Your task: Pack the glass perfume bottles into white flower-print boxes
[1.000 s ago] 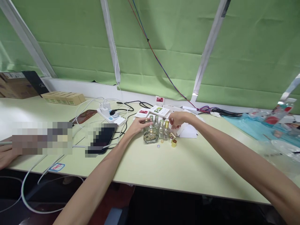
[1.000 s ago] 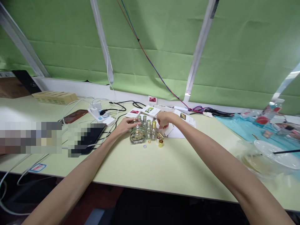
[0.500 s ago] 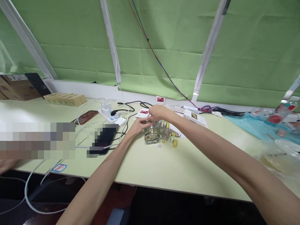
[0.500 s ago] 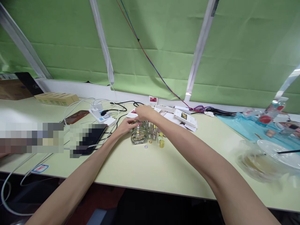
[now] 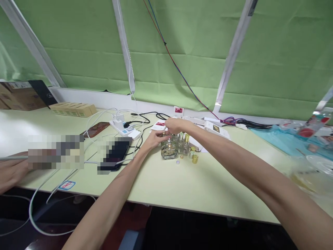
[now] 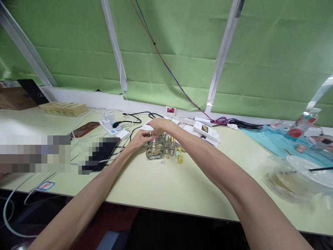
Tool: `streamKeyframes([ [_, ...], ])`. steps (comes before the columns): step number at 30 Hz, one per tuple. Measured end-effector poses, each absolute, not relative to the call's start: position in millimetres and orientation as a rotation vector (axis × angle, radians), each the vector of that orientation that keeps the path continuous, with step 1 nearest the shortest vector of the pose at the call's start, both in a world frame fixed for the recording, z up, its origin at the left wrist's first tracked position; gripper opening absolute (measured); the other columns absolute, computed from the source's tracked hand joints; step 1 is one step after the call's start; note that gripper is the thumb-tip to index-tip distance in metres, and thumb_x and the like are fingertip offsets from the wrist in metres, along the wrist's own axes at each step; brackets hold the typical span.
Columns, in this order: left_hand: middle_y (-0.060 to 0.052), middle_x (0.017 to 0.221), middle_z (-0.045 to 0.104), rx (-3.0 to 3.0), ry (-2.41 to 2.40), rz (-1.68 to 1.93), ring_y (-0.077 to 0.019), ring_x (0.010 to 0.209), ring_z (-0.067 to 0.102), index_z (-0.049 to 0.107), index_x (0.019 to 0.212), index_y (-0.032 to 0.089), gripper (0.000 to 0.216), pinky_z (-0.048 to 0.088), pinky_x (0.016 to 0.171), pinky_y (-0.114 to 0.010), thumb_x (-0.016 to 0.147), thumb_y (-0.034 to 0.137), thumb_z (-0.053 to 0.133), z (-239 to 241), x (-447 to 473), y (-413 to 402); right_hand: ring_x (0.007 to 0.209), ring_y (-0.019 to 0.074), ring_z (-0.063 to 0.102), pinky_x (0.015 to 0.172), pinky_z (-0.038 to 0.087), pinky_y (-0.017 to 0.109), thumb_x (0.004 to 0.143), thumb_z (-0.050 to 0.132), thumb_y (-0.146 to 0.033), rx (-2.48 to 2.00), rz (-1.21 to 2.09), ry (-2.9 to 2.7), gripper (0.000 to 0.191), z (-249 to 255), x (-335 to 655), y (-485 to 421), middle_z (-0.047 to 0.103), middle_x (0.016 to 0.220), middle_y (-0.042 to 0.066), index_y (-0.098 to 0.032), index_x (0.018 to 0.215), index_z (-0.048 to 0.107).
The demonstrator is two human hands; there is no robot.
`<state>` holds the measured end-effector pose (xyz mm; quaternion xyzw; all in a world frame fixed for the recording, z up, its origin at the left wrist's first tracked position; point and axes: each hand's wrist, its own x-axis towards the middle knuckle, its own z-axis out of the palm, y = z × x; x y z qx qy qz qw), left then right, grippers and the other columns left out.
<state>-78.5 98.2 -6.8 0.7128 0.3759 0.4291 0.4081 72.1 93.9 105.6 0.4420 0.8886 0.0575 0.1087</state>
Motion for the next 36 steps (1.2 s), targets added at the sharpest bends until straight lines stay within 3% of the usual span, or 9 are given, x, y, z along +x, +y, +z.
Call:
streamKeyframes([
  [9,-0.004,0.074,0.071,1.783,0.961,1.08,-0.0157,0.068,0.058,0.08,0.081,0.014,0.044,0.044,0.068,-0.028,0.062,0.054,0.085,-6,-78,95,0.094,0.0248,0.068,0.066,0.044,0.026,0.089,0.069,-0.026,1.304,0.264,2.624,0.029,135,78,88,0.072,0.103,0.019,-0.006,0.111,0.07],
  [14,-0.005,0.081,0.072,1.801,0.941,1.057,-0.0167,0.073,0.058,0.08,0.086,0.013,0.046,0.045,0.071,-0.028,0.065,0.055,0.083,-6,-79,96,0.106,0.0266,0.065,0.073,0.046,0.028,0.092,0.065,-0.03,1.502,0.259,2.59,0.028,144,100,78,0.071,0.111,0.019,-0.01,0.112,0.07],
  [19,-0.006,0.083,0.072,1.85,1.001,1.033,-0.0169,0.073,0.058,0.081,0.092,0.014,0.05,0.044,0.069,-0.028,0.067,0.058,0.081,-6,-81,97,0.101,0.0272,0.068,0.072,0.047,0.029,0.087,0.068,-0.023,1.659,0.158,2.433,0.025,139,138,73,0.072,0.112,0.016,-0.013,0.109,0.074],
  [25,-0.008,0.093,0.074,1.871,1.105,1.03,-0.0187,0.078,0.06,0.079,0.103,0.015,0.058,0.045,0.069,-0.029,0.064,0.058,0.083,-6,-81,99,0.096,0.0246,0.07,0.068,0.047,0.028,0.084,0.072,-0.028,1.669,-0.064,2.353,0.028,113,166,64,0.074,0.11,0.011,-0.017,0.11,0.073],
  [31,-0.011,0.111,0.073,1.924,1.042,1.101,-0.0226,0.095,0.063,0.075,0.107,0.017,0.055,0.048,0.083,-0.031,0.065,0.052,0.084,-4,-81,98,0.093,0.0213,0.07,0.065,0.047,0.025,0.082,0.075,-0.029,1.567,-0.193,2.386,0.03,95,164,59,0.075,0.108,0.009,-0.018,0.109,0.073],
  [36,-0.012,0.114,0.072,1.908,1.044,1.095,-0.0251,0.098,0.064,0.075,0.107,0.018,0.055,0.048,0.087,-0.035,0.065,0.05,0.084,-4,-79,98,0.085,0.0186,0.071,0.067,0.048,0.023,0.076,0.08,-0.026,1.535,-0.247,2.389,0.036,95,164,61,0.077,0.1,0.006,-0.018,0.11,0.073],
])
